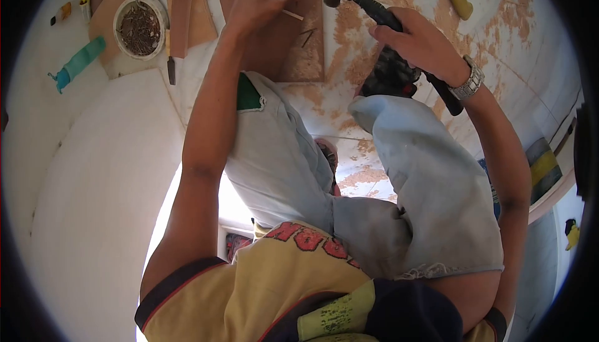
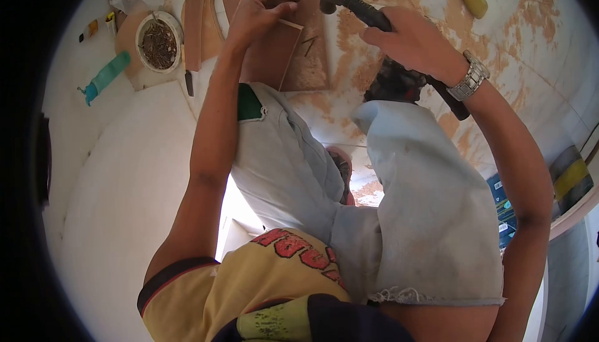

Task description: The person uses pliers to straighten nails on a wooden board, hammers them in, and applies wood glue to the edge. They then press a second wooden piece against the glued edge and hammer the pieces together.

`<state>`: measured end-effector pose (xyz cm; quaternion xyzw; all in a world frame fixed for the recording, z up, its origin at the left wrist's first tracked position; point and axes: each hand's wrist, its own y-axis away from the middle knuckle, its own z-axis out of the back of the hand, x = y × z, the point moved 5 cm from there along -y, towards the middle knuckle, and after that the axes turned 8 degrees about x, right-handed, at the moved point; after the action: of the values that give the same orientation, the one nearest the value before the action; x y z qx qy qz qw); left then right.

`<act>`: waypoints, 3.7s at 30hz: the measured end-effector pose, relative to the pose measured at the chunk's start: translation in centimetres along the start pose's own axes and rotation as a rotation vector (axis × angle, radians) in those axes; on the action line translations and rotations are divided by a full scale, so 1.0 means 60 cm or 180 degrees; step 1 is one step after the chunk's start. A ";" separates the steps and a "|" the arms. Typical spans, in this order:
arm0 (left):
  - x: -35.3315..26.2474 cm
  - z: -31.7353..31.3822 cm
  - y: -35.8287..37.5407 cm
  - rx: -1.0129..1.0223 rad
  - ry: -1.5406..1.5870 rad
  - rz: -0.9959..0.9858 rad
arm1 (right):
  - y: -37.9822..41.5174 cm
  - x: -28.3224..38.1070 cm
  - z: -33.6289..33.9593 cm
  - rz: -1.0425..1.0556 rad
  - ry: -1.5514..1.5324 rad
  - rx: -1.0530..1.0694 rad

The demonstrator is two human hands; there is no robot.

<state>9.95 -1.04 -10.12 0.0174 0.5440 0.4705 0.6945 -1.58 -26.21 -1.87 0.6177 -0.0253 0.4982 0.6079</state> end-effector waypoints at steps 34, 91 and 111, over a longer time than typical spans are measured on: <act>-0.027 0.002 -0.002 0.0477 -0.0463 0.0323 | -0.038 0.007 -0.011 -0.0209 -0.1230 0.0505; -0.031 -0.005 -0.013 0.0530 -0.0990 0.0452 | -0.059 0.046 0.008 -0.0714 -0.2094 0.0433; -0.031 -0.005 -0.012 0.0548 -0.1065 0.0395 | -0.053 0.044 -0.015 -0.0398 -0.2108 0.0353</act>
<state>10.23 -2.80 -9.25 0.1882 0.4571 0.4548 0.7408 1.23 -23.20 -2.69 0.7784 -0.1563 0.2330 0.5616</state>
